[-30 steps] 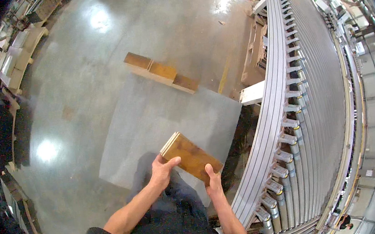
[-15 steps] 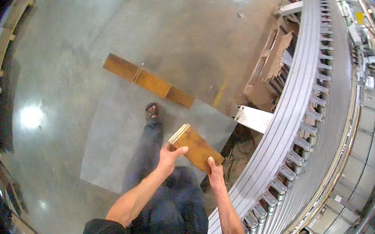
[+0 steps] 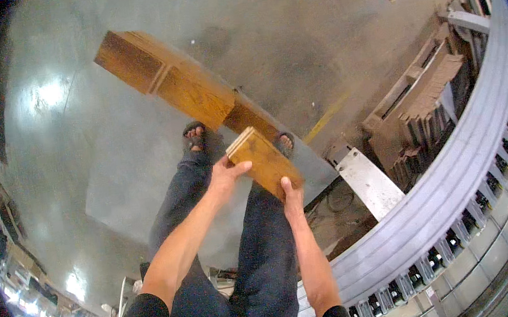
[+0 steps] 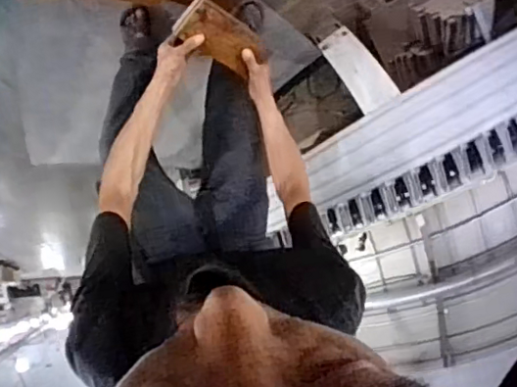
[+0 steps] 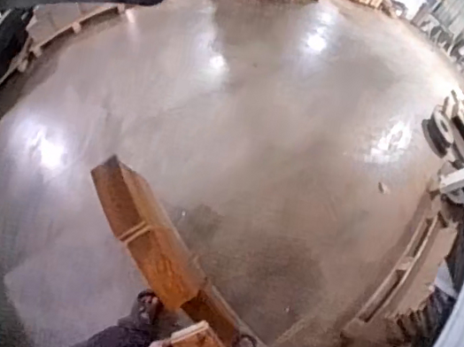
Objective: The person picks up wood panels from a stack, places them onto a roller conveyor, and uses a small tool to scrape the edges of the panels.
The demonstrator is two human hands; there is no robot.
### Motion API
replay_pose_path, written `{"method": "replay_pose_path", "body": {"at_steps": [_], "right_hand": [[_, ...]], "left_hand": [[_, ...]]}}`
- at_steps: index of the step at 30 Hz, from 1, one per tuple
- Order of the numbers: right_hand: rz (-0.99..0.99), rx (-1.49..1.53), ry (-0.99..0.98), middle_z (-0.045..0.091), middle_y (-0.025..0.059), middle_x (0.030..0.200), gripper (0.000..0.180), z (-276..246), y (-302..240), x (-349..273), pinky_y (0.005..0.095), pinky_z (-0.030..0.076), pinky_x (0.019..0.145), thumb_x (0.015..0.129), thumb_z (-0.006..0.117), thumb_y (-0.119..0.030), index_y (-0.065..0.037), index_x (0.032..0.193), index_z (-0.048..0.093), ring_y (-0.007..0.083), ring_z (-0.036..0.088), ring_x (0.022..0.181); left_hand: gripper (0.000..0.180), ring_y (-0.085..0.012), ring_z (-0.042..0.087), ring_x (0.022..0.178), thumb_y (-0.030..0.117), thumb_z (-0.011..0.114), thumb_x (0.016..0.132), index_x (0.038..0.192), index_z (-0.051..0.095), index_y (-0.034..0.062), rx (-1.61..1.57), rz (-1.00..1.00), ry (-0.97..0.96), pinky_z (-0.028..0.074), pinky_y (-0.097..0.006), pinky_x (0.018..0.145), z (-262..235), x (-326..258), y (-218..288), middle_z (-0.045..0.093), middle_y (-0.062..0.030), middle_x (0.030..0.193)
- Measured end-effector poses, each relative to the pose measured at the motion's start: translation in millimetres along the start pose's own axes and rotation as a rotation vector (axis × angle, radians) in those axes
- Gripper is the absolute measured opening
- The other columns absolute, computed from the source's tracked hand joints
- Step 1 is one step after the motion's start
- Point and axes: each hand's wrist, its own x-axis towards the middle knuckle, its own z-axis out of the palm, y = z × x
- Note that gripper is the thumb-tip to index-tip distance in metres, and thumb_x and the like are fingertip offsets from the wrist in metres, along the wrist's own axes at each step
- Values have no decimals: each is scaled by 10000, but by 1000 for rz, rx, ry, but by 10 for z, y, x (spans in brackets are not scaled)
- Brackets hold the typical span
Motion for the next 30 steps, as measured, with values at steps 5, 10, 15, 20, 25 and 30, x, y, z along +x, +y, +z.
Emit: {"method": "replay_pose_path", "body": {"at_steps": [5, 10, 15, 20, 25, 30], "right_hand": [[-6, -37, -35, 594, 128, 1308, 769, 23, 399, 824, 396, 419, 1041, 827, 779, -496, 22, 1341, 540, 260, 555, 1201], [-149, -74, -41, 608, 107, 1278, 749, 180, 474, 1167, 375, 428, 1024, 820, 797, -479, 25, 1320, 556, 252, 571, 1170], [-25, -35, -26, 609, 97, 1272, 732, 222, 536, 1250, 375, 431, 1018, 817, 816, -442, 19, 1319, 551, 241, 575, 1152], [36, -113, -69, 614, 98, 1256, 726, 264, 559, 1360, 379, 435, 1013, 815, 818, -438, 18, 1313, 550, 241, 582, 1135], [96, 29, -87, 594, 108, 1287, 748, 337, 547, 1352, 385, 401, 1050, 824, 806, -420, 29, 1345, 515, 242, 553, 1182], [164, 172, -183, 556, 118, 1353, 779, 310, 489, 1396, 391, 348, 1102, 829, 798, -396, 32, 1391, 469, 240, 508, 1250]], "left_hand": [[582, -200, 588, 1171, 102, 811, 815, 1329, 571, -27, -54, 33, 4, 428, -344, 1055, -225, 745, -235, 641, -83, 1268], [596, -210, 585, 1171, 114, 827, 807, 1319, 553, -19, -65, 20, 53, 434, -357, 1055, -368, 1021, -228, 631, -86, 1266], [606, -216, 576, 1186, 94, 822, 807, 1331, 531, 1, -78, 95, 49, 439, -372, 1058, -346, 1094, -186, 613, -70, 1283], [658, -220, 546, 1231, 70, 816, 797, 1368, 490, 41, -17, 110, 70, 400, -379, 1095, -470, 1196, -145, 588, -46, 1314], [668, -236, 548, 1225, 54, 815, 780, 1362, 492, 10, 22, 138, 91, 406, -373, 1080, -375, 1178, -141, 591, -72, 1312], [721, -245, 534, 1241, 69, 836, 759, 1380, 475, 5, -80, 169, 100, 399, -380, 1087, -226, 1179, -173, 581, -84, 1324]]}}
